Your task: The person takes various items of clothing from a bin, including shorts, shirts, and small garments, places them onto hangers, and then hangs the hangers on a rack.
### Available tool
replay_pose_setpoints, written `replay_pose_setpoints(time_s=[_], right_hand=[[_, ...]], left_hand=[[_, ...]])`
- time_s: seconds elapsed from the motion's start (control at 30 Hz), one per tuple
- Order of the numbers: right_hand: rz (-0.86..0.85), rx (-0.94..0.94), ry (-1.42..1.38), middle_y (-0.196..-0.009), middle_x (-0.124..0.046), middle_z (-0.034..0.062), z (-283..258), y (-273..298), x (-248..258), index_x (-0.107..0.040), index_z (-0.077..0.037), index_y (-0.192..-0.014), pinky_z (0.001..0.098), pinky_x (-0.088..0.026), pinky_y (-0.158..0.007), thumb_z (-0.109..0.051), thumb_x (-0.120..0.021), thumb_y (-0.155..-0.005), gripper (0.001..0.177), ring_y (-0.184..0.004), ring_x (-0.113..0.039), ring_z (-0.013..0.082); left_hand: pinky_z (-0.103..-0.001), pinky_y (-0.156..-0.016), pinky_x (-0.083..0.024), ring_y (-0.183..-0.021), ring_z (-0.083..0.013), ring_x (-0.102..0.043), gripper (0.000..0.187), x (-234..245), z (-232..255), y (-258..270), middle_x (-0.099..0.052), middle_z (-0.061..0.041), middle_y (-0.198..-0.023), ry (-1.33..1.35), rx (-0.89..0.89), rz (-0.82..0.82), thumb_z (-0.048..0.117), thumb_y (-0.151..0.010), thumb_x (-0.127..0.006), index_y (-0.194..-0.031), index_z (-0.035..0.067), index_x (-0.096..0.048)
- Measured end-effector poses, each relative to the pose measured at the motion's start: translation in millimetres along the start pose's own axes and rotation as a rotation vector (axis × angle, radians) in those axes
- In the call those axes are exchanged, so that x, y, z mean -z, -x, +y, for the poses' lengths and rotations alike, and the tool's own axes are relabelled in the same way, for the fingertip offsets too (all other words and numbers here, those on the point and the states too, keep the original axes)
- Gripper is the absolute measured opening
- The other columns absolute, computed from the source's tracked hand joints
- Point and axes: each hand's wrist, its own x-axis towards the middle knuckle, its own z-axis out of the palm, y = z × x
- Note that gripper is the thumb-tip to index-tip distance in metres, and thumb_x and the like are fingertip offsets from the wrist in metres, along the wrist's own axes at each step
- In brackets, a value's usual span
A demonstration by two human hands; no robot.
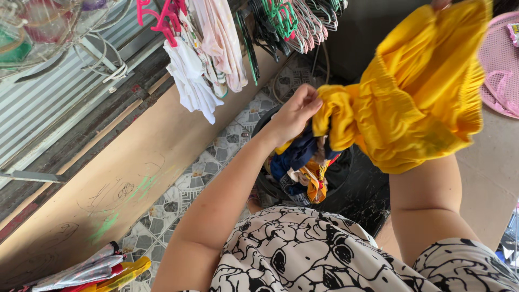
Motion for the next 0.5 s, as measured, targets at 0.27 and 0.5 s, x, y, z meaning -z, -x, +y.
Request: replay_pose_setpoints(time_s=[0.27,0.5], right_hand=[[-0.132,-0.234,0.206,-0.126,-0.068,0.0137,45.7,15.1,24.4,-0.051,0.003,-0.146,0.0437,-0.055,-0.101,-0.024,-0.071,-0.106,0.053,-0.114,-0.069,0.0283],[-0.375,-0.308,0.123,-0.149,-0.062,0.0112,61.3,20.4,-1.0,-0.047,-0.003,-0.154,0.0441,-0.049,-0.113,-0.014,-0.077,-0.089,0.073,-0.135,-0.062,0.0243]], left_hand=[[-0.023,-0.088,-0.042,-0.095,-0.0063,-0.047,0.017,-4.3,78.6,-1.7,-0.05,0.003,-0.103,0.244,-0.127,-0.006,0.026,-0.114,-0.053,-0.117,0.009,-0.052],[-0.036,-0.096,-0.056,-0.118,-0.0204,-0.062,0.022,27.5,127.5,11.2,-0.064,-0.008,-0.128,0.759,-0.316,-0.029,0.025,-0.118,-0.049,-0.13,0.008,-0.055]])
